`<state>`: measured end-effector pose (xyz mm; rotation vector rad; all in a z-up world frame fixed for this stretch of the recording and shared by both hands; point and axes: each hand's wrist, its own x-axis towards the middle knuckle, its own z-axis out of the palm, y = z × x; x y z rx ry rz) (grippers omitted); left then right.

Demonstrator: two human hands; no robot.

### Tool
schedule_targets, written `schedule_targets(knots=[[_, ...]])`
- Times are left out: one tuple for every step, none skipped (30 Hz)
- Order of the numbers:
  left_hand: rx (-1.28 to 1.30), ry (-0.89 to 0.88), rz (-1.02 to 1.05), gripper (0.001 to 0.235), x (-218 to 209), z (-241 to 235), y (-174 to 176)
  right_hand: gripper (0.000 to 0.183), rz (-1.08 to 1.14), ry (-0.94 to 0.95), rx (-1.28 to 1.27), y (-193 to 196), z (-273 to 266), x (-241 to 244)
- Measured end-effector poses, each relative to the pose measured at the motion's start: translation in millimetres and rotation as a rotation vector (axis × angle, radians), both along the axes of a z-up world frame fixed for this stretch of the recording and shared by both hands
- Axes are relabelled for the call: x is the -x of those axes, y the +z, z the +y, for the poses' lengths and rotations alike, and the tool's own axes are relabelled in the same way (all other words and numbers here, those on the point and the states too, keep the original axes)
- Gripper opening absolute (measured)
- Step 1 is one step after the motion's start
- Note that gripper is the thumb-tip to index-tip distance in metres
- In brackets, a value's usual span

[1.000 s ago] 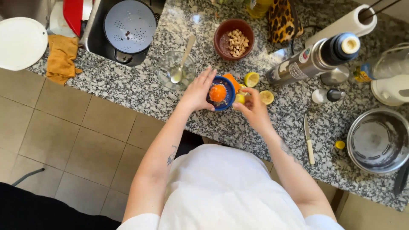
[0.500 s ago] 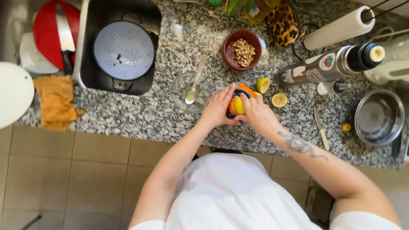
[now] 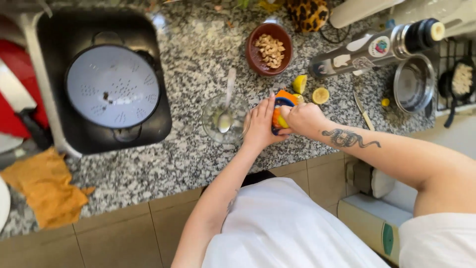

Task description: The person squeezes an orange using a manual juicer, rinses a metal strainer under the tap, and stirs cashews in a frying pan on the stove. They then add a white powder from a jar into a glass bowl containing liquid.

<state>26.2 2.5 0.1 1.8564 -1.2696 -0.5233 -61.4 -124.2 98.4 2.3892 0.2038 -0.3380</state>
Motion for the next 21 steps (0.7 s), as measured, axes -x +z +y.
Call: schedule_targets(knots=[[0.013,-0.026,0.003,0.128,-1,-2,2,0.06,0.003,-0.026,0.013,-2,1,2],[-0.005,-0.01,0.01,0.128,-2,-2,4,0.06,-0.049,-0.142,-0.041,-6,3,4],[-0.023,0.006,0.016,0.128,-2,-2,5,0.059,-0.102,-0.257,-0.093,-9,5,6],[-0.013,-0.025,0.02,0.128,-4,0,5,0.059,-0.101,-0.288,-0.08,-3,12,2],[-0.046,-0.029,0.059,0.127,-6,0,6,0.061,-0.141,-0.453,-0.197,3,18,-2],[-0.07,-0.043,0.098,0.125,-6,-4,7,0.062,-0.19,-0.626,-0.301,11,21,-3],[-0.051,-0.084,0.102,0.125,-7,-6,10,0.062,-0.197,-0.664,-0.276,16,23,-9],[-0.056,-0.069,0.11,0.126,-8,-4,13,0.065,-0.1,-0.995,-0.479,20,25,-16],[-0.062,-0.054,0.119,0.128,-10,-1,16,0.068,-0.004,-1.323,-0.688,24,29,-23],[-0.062,-0.069,0.117,0.128,-8,0,17,0.068,-0.011,-1.336,-0.689,27,33,-26],[-0.046,-0.054,0.103,0.127,-7,1,17,0.068,-0.06,-1.502,-0.791,29,38,-30],[-0.03,-0.028,0.085,0.127,-9,0,18,0.069,-0.109,-1.656,-0.897,32,40,-37],[-0.029,-0.033,0.08,0.127,-9,-2,15,0.069,-0.114,-1.658,-0.901,26,39,-33],[-0.002,-0.014,0.06,0.128,-7,-2,12,0.069,-0.155,-1.582,-0.859,19,39,-26],[0.026,0.005,0.04,0.128,-5,-3,8,0.068,-0.193,-1.506,-0.818,12,38,-20],[0.026,0.004,0.038,0.128,-5,-3,10,0.068,-0.195,-1.506,-0.819,8,38,-11],[0.033,0.003,0.044,0.128,-5,-3,12,0.065,-0.184,-1.177,-0.625,3,38,-3],[0.04,0.008,0.047,0.127,-6,-2,13,0.063,-0.172,-0.841,-0.433,-2,39,4],[0.039,0.013,0.044,0.127,-7,-6,13,0.063,-0.173,-0.836,-0.436,-16,25,13],[0.042,0.024,0.032,0.128,-6,-5,13,0.066,-0.193,-0.568,-0.264,-29,16,23],[0.045,0.035,0.021,0.129,-6,-5,13,0.069,-0.211,-0.299,-0.093,-42,8,34]])
